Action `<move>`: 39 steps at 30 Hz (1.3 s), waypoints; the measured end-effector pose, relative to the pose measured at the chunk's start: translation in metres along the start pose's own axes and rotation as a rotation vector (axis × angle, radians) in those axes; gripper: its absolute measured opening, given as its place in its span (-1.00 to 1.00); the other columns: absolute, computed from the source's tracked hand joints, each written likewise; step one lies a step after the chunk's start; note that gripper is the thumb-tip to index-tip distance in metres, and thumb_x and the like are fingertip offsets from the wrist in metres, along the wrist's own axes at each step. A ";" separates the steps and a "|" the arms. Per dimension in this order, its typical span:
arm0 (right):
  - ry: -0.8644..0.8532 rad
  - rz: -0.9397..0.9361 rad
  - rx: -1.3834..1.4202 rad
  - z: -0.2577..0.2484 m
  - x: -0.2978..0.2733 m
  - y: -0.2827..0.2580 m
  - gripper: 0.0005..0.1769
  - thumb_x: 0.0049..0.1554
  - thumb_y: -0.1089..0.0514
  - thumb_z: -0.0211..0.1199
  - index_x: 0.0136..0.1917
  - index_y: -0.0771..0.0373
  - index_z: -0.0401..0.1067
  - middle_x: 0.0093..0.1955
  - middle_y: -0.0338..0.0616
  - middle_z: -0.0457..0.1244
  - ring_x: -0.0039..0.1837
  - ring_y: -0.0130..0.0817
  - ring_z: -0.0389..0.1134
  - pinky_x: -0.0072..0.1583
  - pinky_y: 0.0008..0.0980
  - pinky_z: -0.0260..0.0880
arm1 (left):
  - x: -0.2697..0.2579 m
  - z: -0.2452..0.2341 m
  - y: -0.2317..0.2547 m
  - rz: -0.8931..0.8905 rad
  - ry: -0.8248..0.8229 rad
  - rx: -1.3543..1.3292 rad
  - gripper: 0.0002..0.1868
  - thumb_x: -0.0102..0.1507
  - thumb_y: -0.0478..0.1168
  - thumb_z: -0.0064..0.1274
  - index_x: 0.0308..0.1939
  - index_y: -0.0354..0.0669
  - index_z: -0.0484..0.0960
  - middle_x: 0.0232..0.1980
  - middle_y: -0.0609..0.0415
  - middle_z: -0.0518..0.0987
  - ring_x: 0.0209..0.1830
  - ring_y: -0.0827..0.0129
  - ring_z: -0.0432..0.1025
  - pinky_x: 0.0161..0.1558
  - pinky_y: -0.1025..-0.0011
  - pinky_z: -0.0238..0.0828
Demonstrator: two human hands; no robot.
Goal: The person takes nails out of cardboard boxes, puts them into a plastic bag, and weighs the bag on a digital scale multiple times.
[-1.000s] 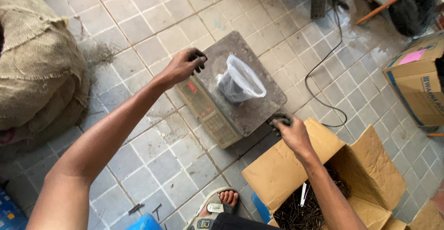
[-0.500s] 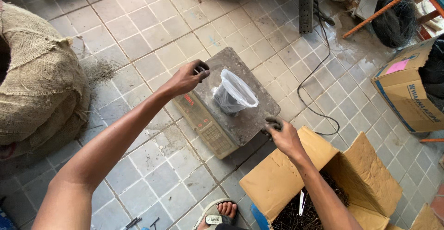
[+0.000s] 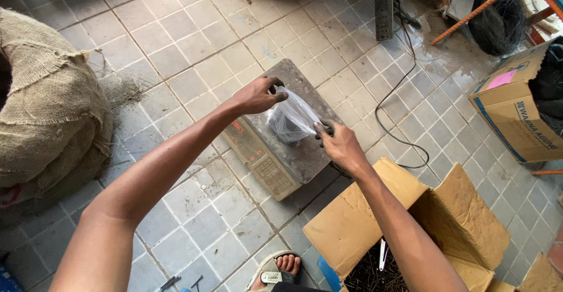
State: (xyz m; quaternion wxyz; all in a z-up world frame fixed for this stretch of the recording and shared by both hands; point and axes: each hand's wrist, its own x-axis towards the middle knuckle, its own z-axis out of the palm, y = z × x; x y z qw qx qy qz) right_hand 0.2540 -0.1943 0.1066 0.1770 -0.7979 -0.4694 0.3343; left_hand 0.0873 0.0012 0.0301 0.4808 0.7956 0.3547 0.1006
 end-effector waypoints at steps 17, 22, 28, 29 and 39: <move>0.028 -0.017 -0.014 0.022 0.044 0.040 -0.69 0.16 -0.01 0.12 -0.26 0.19 0.51 -0.38 -0.06 0.36 -0.24 -0.19 0.41 -0.05 -0.23 0.37 | 0.030 0.025 -0.009 0.026 0.052 0.062 -0.77 0.14 -0.06 0.12 -0.16 0.07 0.69 -0.22 -0.02 0.65 -0.07 0.00 0.54 0.05 0.08 0.44; -0.016 0.035 0.091 0.019 0.035 0.027 -0.70 0.15 0.00 0.16 -0.28 0.22 0.50 -0.41 -0.05 0.37 -0.33 -0.37 0.39 -0.13 -0.38 0.37 | 0.024 0.019 -0.006 0.021 0.032 0.048 -0.77 0.16 -0.08 0.10 -0.14 0.02 0.67 -0.31 -0.02 0.65 -0.19 0.05 0.56 0.00 0.12 0.45; -0.009 0.054 0.138 0.025 0.040 0.029 -0.69 0.14 -0.02 0.20 -0.28 0.23 0.49 -0.41 -0.06 0.37 -0.34 -0.37 0.40 -0.16 -0.38 0.36 | 0.011 0.017 0.006 -0.048 -0.036 0.014 -0.69 0.16 -0.03 0.09 -0.06 0.03 0.63 -0.41 0.02 0.62 -0.44 0.30 0.57 -0.10 0.26 0.49; -0.005 0.065 0.164 0.024 0.035 0.024 -0.71 0.14 -0.01 0.22 -0.26 0.23 0.51 -0.42 -0.06 0.36 -0.36 -0.40 0.39 -0.19 -0.43 0.36 | 0.012 0.019 0.005 -0.061 -0.031 -0.005 -0.69 0.14 -0.06 0.10 -0.06 -0.02 0.63 -0.44 -0.01 0.60 -0.51 0.32 0.55 -0.25 0.36 0.50; 0.087 0.186 0.446 0.041 0.046 0.045 -0.74 0.13 0.11 0.26 -0.12 0.40 0.52 -0.39 -0.03 0.36 -0.36 -0.45 0.39 -0.22 -0.53 0.42 | 0.040 0.039 -0.027 0.020 0.049 0.001 -0.73 0.07 -0.32 -0.05 -0.25 0.02 0.71 -0.40 0.06 0.66 -0.52 0.37 0.57 -0.29 0.40 0.56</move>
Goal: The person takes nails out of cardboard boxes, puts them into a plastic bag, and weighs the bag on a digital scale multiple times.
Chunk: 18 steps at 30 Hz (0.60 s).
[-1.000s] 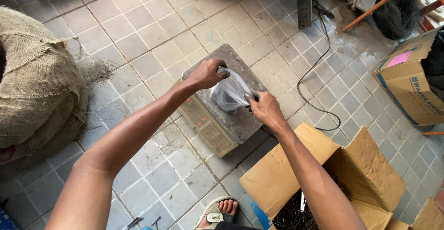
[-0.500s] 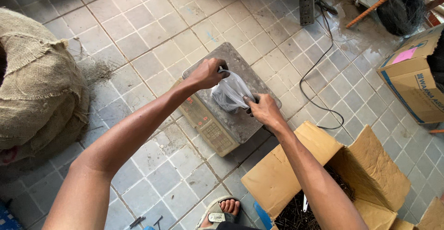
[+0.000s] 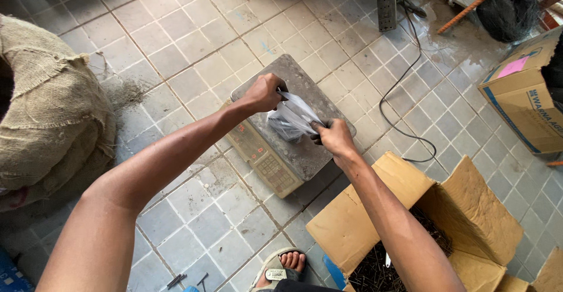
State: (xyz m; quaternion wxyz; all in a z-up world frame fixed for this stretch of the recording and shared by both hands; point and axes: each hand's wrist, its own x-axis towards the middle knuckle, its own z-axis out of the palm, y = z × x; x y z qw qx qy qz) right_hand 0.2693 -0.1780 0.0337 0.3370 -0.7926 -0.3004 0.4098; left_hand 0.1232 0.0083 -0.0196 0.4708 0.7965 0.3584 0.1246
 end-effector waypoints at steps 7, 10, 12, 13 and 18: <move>0.057 0.037 0.231 0.003 -0.004 0.003 -0.74 0.11 0.15 0.29 -0.14 0.47 0.49 -0.39 -0.01 0.33 -0.36 -0.47 0.36 -0.23 -0.59 0.46 | -0.020 -0.002 0.025 -0.182 0.074 -0.353 -0.74 0.08 -0.46 -0.07 -0.22 -0.31 0.68 -0.33 -0.28 0.61 -0.45 0.13 0.58 -0.42 0.29 0.63; 0.081 0.013 0.213 -0.003 -0.004 0.002 -0.74 0.09 0.13 0.33 -0.18 0.43 0.52 -0.41 0.00 0.33 -0.38 -0.46 0.36 -0.25 -0.57 0.46 | -0.014 -0.001 0.024 -0.177 0.091 -0.334 -0.70 0.05 -0.48 -0.08 -0.21 -0.29 0.69 -0.34 -0.24 0.63 -0.53 0.20 0.57 -0.45 0.35 0.63; 0.114 0.004 0.168 -0.008 -0.004 0.002 -0.76 0.06 0.13 0.37 -0.19 0.41 0.54 -0.44 0.01 0.33 -0.39 -0.44 0.39 -0.27 -0.54 0.48 | -0.013 0.000 0.025 -0.164 0.064 -0.239 -0.70 0.04 -0.45 -0.07 -0.23 -0.23 0.69 -0.36 -0.14 0.64 -0.59 0.29 0.56 -0.50 0.39 0.60; 0.120 0.002 0.173 -0.012 -0.006 0.006 -0.76 0.06 0.13 0.37 -0.19 0.41 0.54 -0.44 0.01 0.33 -0.39 -0.44 0.39 -0.27 -0.54 0.48 | -0.020 -0.003 0.036 -0.158 0.061 -0.235 -0.70 0.04 -0.45 -0.07 -0.23 -0.23 0.69 -0.36 -0.14 0.64 -0.59 0.29 0.56 -0.50 0.39 0.60; 0.161 -0.104 0.121 -0.046 -0.038 0.018 -0.75 0.07 0.11 0.38 -0.19 0.39 0.55 -0.43 0.04 0.30 -0.39 -0.43 0.27 -0.32 -0.33 0.37 | -0.046 -0.007 0.098 -0.087 -0.016 -0.161 -0.81 0.09 -0.40 0.02 -0.27 -0.26 0.70 -0.39 -0.21 0.59 -0.51 0.24 0.55 -0.49 0.38 0.56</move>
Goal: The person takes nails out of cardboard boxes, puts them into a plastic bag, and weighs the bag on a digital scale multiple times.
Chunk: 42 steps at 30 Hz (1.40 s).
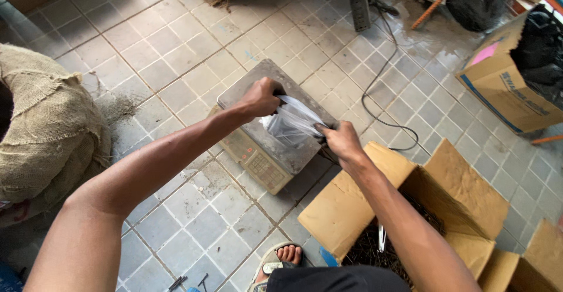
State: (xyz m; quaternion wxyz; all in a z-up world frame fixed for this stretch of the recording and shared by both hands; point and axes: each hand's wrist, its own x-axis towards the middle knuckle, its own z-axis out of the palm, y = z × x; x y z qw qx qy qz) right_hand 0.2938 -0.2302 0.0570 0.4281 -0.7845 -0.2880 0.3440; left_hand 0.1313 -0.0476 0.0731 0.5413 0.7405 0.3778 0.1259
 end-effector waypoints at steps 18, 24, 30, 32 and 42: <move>-0.064 -0.041 -0.115 -0.019 -0.008 -0.012 -0.78 0.11 0.12 0.30 -0.29 0.29 0.54 -0.46 -0.03 0.31 -0.40 -0.40 0.32 -0.27 -0.45 0.33 | 0.020 0.009 -0.002 0.130 -0.081 0.159 -0.79 0.11 -0.34 0.05 -0.20 -0.20 0.71 -0.28 -0.20 0.64 -0.25 0.13 0.58 -0.22 0.22 0.49; -0.127 -0.046 -0.102 0.035 0.026 -0.002 -0.75 0.15 0.14 0.22 -0.27 0.35 0.53 -0.47 -0.06 0.32 -0.45 -0.44 0.33 -0.27 -0.54 0.31 | 0.064 -0.016 -0.060 0.154 -0.008 0.213 -0.75 0.08 -0.34 -0.03 -0.24 -0.08 0.70 -0.37 -0.08 0.63 -0.36 0.21 0.57 -0.22 0.31 0.50; -0.084 -0.006 -0.237 0.048 0.013 -0.032 -0.78 0.14 0.06 0.26 -0.11 0.26 0.56 -0.42 -0.05 0.36 -0.38 -0.38 0.42 -0.25 -0.47 0.40 | 0.058 -0.031 -0.063 0.119 -0.067 0.184 -0.81 0.11 -0.29 0.08 -0.20 -0.20 0.66 -0.50 -0.04 0.57 -0.61 0.38 0.50 -0.44 0.45 0.48; -0.092 0.005 -0.300 0.040 -0.001 -0.053 -0.69 0.12 -0.04 0.28 -0.02 0.22 0.55 -0.40 -0.04 0.36 -0.35 -0.35 0.42 -0.24 -0.44 0.40 | 0.042 -0.043 -0.045 0.063 -0.100 0.160 -0.73 0.12 -0.24 0.10 -0.12 -0.22 0.63 -0.44 -0.09 0.58 -0.57 0.35 0.51 -0.49 0.47 0.52; -0.081 0.002 -0.433 0.044 0.038 -0.014 -0.38 0.13 -0.32 0.27 0.14 0.25 0.49 -0.27 0.04 0.38 -0.26 -0.34 0.43 -0.22 -0.40 0.44 | 0.031 -0.047 -0.043 0.002 -0.133 0.103 -0.62 0.12 -0.15 0.15 -0.03 -0.24 0.61 -0.31 -0.15 0.58 -0.50 0.33 0.52 -0.55 0.52 0.58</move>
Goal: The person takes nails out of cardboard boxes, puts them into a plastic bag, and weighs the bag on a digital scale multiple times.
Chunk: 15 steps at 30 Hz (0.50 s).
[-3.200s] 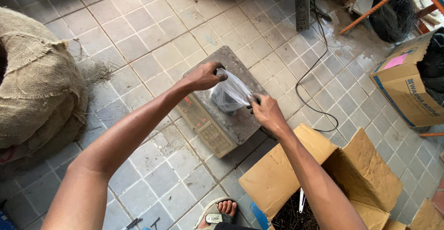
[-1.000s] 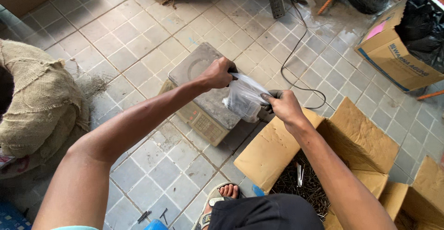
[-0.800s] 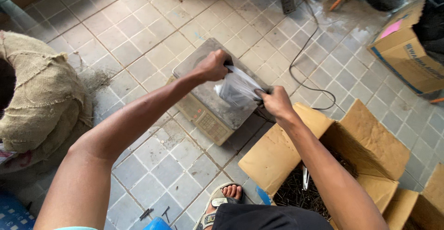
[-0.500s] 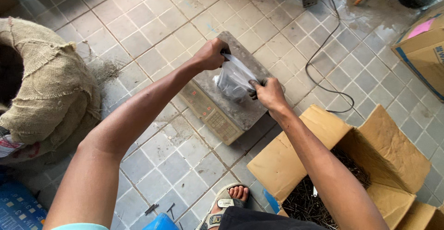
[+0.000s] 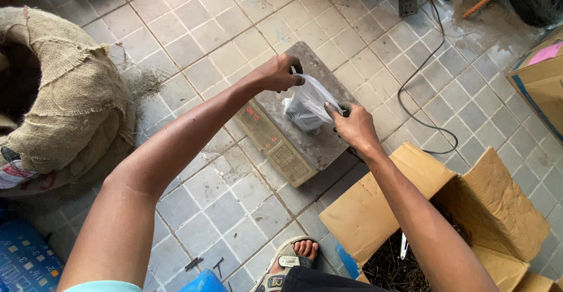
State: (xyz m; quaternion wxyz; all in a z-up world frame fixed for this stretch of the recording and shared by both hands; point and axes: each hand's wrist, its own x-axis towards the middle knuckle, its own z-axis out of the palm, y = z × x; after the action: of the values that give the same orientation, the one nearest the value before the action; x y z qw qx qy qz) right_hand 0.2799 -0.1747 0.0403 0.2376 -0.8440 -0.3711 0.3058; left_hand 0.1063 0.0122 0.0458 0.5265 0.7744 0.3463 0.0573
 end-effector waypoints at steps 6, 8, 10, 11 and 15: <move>-0.032 0.009 0.085 -0.012 -0.038 -0.034 -0.55 0.15 -0.14 0.23 0.02 0.31 0.52 -0.30 0.06 0.38 -0.29 -0.31 0.42 -0.23 -0.40 0.46 | -0.001 0.003 -0.001 -0.004 -0.007 -0.058 -0.67 0.12 -0.18 0.13 -0.09 -0.26 0.62 -0.38 -0.17 0.58 -0.55 0.30 0.53 -0.54 0.50 0.58; -0.022 -0.023 0.099 -0.001 -0.028 -0.016 -0.66 0.14 -0.06 0.24 -0.07 0.28 0.54 -0.37 0.00 0.36 -0.35 -0.36 0.40 -0.26 -0.43 0.43 | 0.011 0.015 -0.014 -0.008 0.000 -0.080 -0.69 0.11 -0.20 0.14 -0.11 -0.28 0.63 -0.39 -0.17 0.57 -0.54 0.29 0.54 -0.51 0.47 0.60; -0.009 -0.058 0.117 0.001 -0.024 -0.008 -0.75 0.14 0.03 0.26 -0.17 0.26 0.56 -0.44 -0.06 0.34 -0.40 -0.41 0.38 -0.29 -0.45 0.39 | 0.022 0.023 -0.023 -0.009 0.009 -0.099 -0.71 0.11 -0.23 0.15 -0.13 -0.29 0.64 -0.40 -0.17 0.57 -0.54 0.29 0.55 -0.48 0.44 0.63; 0.004 -0.082 0.097 -0.003 -0.025 -0.008 -0.75 0.15 0.04 0.25 -0.20 0.26 0.56 -0.44 -0.05 0.34 -0.40 -0.39 0.37 -0.29 -0.43 0.37 | 0.027 0.026 -0.025 0.009 0.032 -0.047 -0.77 0.10 -0.21 0.15 -0.20 -0.22 0.67 -0.47 -0.09 0.57 -0.58 0.33 0.54 -0.52 0.45 0.60; 0.048 -0.085 0.121 -0.025 -0.046 -0.013 -0.72 0.17 0.07 0.24 -0.28 0.27 0.53 -0.45 -0.10 0.32 -0.37 -0.38 0.35 -0.19 -0.46 0.30 | -0.004 0.030 0.013 0.177 0.094 0.086 -0.72 0.00 -0.28 -0.02 -0.26 -0.14 0.72 -0.32 -0.19 0.63 -0.18 -0.06 0.56 -0.12 0.07 0.49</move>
State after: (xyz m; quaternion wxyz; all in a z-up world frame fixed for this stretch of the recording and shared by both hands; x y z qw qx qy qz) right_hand 0.2668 -0.2067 0.0816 0.3100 -0.8186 -0.3816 0.2970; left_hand 0.1231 -0.0161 0.0448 0.4690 0.8201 0.3030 0.1247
